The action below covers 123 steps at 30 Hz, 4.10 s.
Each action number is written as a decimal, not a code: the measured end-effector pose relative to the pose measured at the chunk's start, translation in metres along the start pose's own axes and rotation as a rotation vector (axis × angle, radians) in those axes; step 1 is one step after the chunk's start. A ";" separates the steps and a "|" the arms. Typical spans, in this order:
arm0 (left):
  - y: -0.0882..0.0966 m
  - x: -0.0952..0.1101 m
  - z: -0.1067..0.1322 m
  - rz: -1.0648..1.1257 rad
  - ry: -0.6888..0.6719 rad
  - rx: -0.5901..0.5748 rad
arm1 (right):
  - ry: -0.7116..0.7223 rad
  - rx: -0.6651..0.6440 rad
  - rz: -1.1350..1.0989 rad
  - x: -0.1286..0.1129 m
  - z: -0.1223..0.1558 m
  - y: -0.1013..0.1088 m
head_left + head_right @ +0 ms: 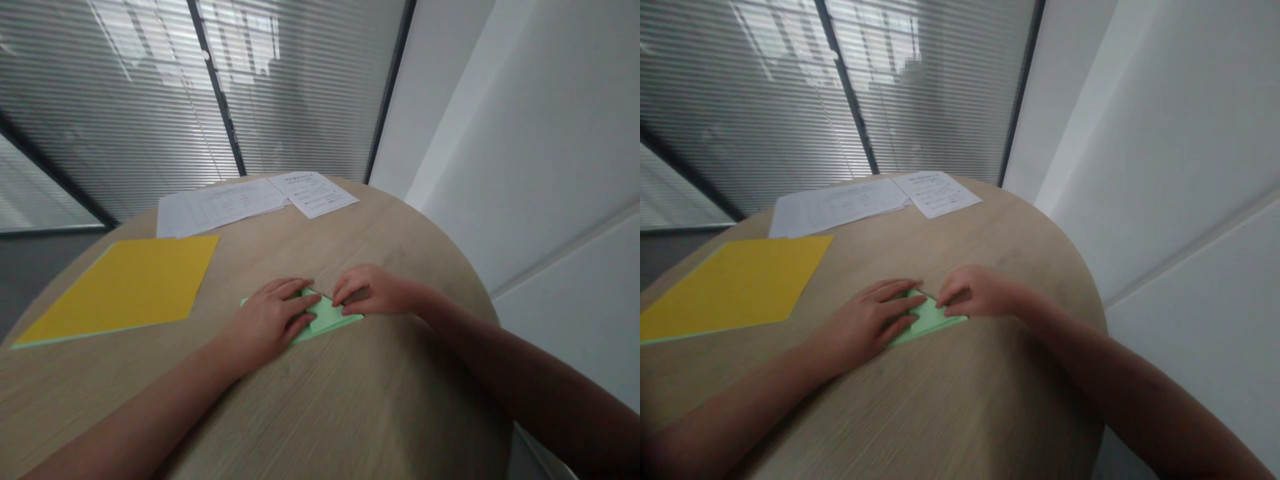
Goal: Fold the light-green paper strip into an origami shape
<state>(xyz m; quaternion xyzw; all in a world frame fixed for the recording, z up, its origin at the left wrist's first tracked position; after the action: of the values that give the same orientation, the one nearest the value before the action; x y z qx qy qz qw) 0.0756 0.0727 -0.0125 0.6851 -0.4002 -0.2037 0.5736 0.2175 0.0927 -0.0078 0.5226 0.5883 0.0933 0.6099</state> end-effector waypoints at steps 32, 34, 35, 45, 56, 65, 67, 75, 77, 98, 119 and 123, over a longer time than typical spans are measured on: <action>0.005 0.020 -0.006 0.030 -0.085 -0.017 | -0.104 -0.110 0.043 0.013 0.020 -0.003; 0.005 0.022 -0.006 0.038 -0.077 0.011 | -0.107 -0.112 0.041 0.013 0.020 -0.002; 0.005 0.022 -0.005 0.042 -0.074 0.029 | -0.109 -0.114 0.038 0.013 0.020 -0.002; 0.008 0.019 0.000 0.057 -0.060 0.097 | -0.127 -0.126 -0.001 0.010 0.023 0.002; 0.007 0.019 0.000 0.063 -0.049 0.077 | -0.127 -0.119 0.029 0.014 0.022 0.001; 0.006 0.016 0.001 0.077 -0.039 0.077 | -0.134 -0.146 0.095 0.016 0.020 -0.002; 0.006 0.016 0.001 0.069 -0.042 0.077 | -0.129 -0.151 0.110 0.017 0.020 -0.003; 0.006 0.015 0.000 0.046 -0.031 0.072 | -0.124 -0.143 0.102 0.016 0.020 -0.002; 0.006 0.016 0.000 0.056 -0.028 0.066 | -0.129 -0.145 0.092 0.016 0.020 -0.002; 0.005 0.014 0.000 0.103 -0.006 0.075 | -0.137 -0.132 0.085 0.019 0.019 -0.003; 0.007 0.016 -0.001 0.063 -0.015 0.070 | -0.145 -0.215 0.071 0.018 0.023 0.001; 0.007 0.016 0.000 0.076 -0.007 0.080 | -0.143 -0.216 0.074 0.018 0.023 0.001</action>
<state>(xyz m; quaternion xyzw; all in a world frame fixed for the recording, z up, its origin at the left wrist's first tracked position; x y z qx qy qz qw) 0.0829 0.0607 -0.0028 0.6909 -0.4359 -0.1681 0.5518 0.2420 0.0940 -0.0235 0.4808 0.5100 0.1410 0.6992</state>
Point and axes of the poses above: each hand's wrist, its own z-axis away from the middle knuckle, its own y-axis out of the back of the hand, x = y × z, the point moved 9 cm from there along -z, towards the middle knuckle, and after that the axes turned 1 degree about -z, right-handed, at the moved point
